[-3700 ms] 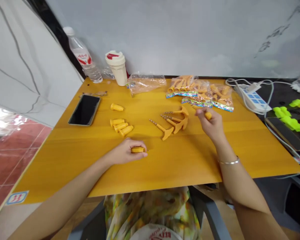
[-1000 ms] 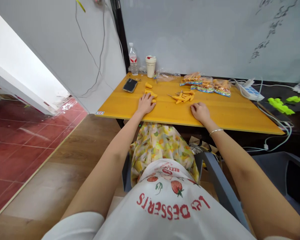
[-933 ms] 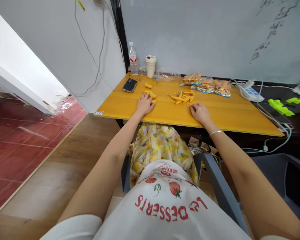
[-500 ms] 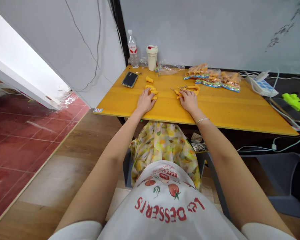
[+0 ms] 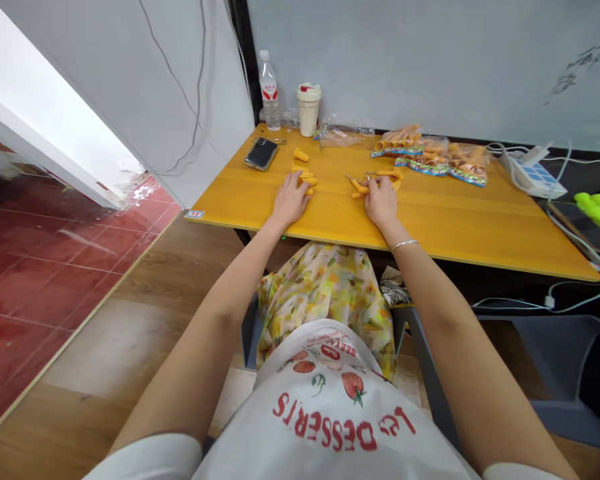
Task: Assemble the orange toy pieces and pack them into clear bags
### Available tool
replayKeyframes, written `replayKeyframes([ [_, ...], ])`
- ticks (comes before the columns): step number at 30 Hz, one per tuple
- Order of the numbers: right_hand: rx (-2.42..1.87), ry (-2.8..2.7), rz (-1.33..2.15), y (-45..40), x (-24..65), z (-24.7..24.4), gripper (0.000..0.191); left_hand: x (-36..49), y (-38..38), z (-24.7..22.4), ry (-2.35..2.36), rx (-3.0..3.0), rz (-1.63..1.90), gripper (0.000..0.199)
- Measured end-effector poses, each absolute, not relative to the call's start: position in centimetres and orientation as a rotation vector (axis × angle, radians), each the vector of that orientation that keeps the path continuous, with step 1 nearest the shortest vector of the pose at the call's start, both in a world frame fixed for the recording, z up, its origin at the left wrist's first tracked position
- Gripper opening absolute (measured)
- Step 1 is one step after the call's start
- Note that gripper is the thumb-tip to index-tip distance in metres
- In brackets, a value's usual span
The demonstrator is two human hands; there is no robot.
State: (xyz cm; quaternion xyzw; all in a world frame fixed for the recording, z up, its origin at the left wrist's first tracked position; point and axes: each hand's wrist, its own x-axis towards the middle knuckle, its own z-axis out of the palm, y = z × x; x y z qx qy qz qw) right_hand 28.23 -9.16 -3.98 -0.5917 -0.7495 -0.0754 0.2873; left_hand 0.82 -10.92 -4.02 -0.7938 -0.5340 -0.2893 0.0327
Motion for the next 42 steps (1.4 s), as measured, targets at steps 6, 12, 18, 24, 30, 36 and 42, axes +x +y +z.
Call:
replayKeyframes([
  [6, -1.547, -1.703, -0.162, -10.2, 28.1, -3.5, 0.032, 1.4, -11.6, -3.4, -1.539, -2.457, -0.895, 0.03],
  [12, -1.472, -1.527, -0.054, -10.8, 29.4, -4.3, 0.046, 6.1, -11.3, -3.5, -1.391, -2.734, -0.78, 0.03],
  [18, -1.382, -1.484, 0.089, -9.4, 30.4, -5.4, 0.063, 8.7, -10.4, -4.1, -1.486, -2.802, -0.873, 0.025],
  [24, -1.421, -1.32, 0.299, -8.3, 30.3, -5.6, 0.069, 8.7, -9.4, -4.4, -1.493, -2.764, -0.988, 0.025],
  [30, -1.366, -1.273, 0.315, -8.8, 30.1, -5.5, 0.064, 8.3, -9.8, -4.4, -1.425, -2.89, -1.082, 0.023],
  [36, -1.351, -1.56, 0.117, -11.3, 29.0, -5.0, 0.06, 6.4, -11.5, -4.6, -1.668, -2.744, -1.301, 0.023],
  [42, -1.338, -1.606, 0.124, -12.3, 28.2, -4.2, 0.051, 6.4, -11.3, -4.4, -1.55, -2.822, -1.372, 0.023],
])
